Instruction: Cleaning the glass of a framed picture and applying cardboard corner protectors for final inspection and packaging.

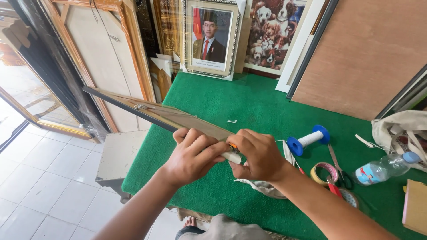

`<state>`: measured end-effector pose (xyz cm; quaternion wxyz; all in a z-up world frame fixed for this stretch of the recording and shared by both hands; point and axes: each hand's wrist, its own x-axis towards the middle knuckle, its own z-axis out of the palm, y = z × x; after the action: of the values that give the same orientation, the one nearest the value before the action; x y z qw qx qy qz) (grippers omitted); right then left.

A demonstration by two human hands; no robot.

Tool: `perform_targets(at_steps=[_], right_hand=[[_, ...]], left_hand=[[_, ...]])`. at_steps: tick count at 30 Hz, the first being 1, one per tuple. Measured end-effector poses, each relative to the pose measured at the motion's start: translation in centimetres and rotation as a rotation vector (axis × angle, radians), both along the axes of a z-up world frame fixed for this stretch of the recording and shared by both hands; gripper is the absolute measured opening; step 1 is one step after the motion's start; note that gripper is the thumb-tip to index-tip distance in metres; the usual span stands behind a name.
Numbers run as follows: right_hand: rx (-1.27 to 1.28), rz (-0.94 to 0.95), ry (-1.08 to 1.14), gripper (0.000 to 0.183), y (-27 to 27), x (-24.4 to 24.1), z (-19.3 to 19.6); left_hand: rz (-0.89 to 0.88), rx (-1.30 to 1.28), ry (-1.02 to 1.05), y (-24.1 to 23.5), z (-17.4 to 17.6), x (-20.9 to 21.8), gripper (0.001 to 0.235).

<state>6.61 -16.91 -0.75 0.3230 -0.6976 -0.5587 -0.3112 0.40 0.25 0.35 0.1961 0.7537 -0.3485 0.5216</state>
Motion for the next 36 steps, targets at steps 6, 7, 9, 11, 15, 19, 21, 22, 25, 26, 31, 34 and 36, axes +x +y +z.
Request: perform_targets(at_steps=[6,7,9,11,15,19,21,22,25,26,31,34,36], right_hand=[[0.047,0.0,-0.045,0.035,0.3,0.4,-0.7],[0.047,0.002,-0.046,0.035,0.4,0.5,-0.8],[0.06,0.012,-0.046,0.036,0.5,0.6,-1.0],[0.071,0.09,0.107,0.046,0.4,0.7,-0.7],[0.237,0.2,0.51,0.033,0.6,0.9,0.7],[0.149,0.173,0.402,0.031,0.6,1.6,0.8],[0.069,0.21,0.298,0.053,0.7,2.0,0.9],[0.067,0.212,0.298,0.053,0.9,1.7,1.4],[-0.07,0.277,0.15,0.061,1.2,1.4,2.5],[-0.084,0.263,0.118,0.055,1.2,1.5,2.5],[-0.086,0.273,0.104,0.043,1.4,2.2,1.6],[-0.081,0.268,0.128,0.044,1.6,2.4,1.4],[-0.07,0.286,0.065,0.042,1.7,2.7,1.2]], left_hand=[[-0.001,-0.008,-0.01,0.0,0.2,0.2,0.024],[0.001,-0.007,-0.011,-0.1,0.2,0.2,0.024],[0.002,-0.017,-0.017,-0.1,0.3,0.2,0.023],[-0.001,-0.017,-0.025,-0.1,0.4,0.2,0.023],[-0.012,-0.035,-0.014,0.3,-0.3,0.7,0.024],[-0.002,-0.029,-0.015,0.3,0.3,0.6,0.023],[-0.015,-0.058,-0.017,0.4,0.1,0.7,0.022],[-0.013,-0.059,-0.018,0.4,0.1,0.7,0.022],[-0.011,-0.07,-0.029,0.4,0.1,0.9,0.023],[-0.01,-0.068,-0.039,0.4,0.2,0.9,0.024],[-0.01,-0.06,-0.067,0.4,0.6,1.1,0.025],[-0.019,-0.062,-0.066,0.5,0.7,1.2,0.026],[-0.021,-0.066,-0.048,0.5,0.6,1.2,0.027]])
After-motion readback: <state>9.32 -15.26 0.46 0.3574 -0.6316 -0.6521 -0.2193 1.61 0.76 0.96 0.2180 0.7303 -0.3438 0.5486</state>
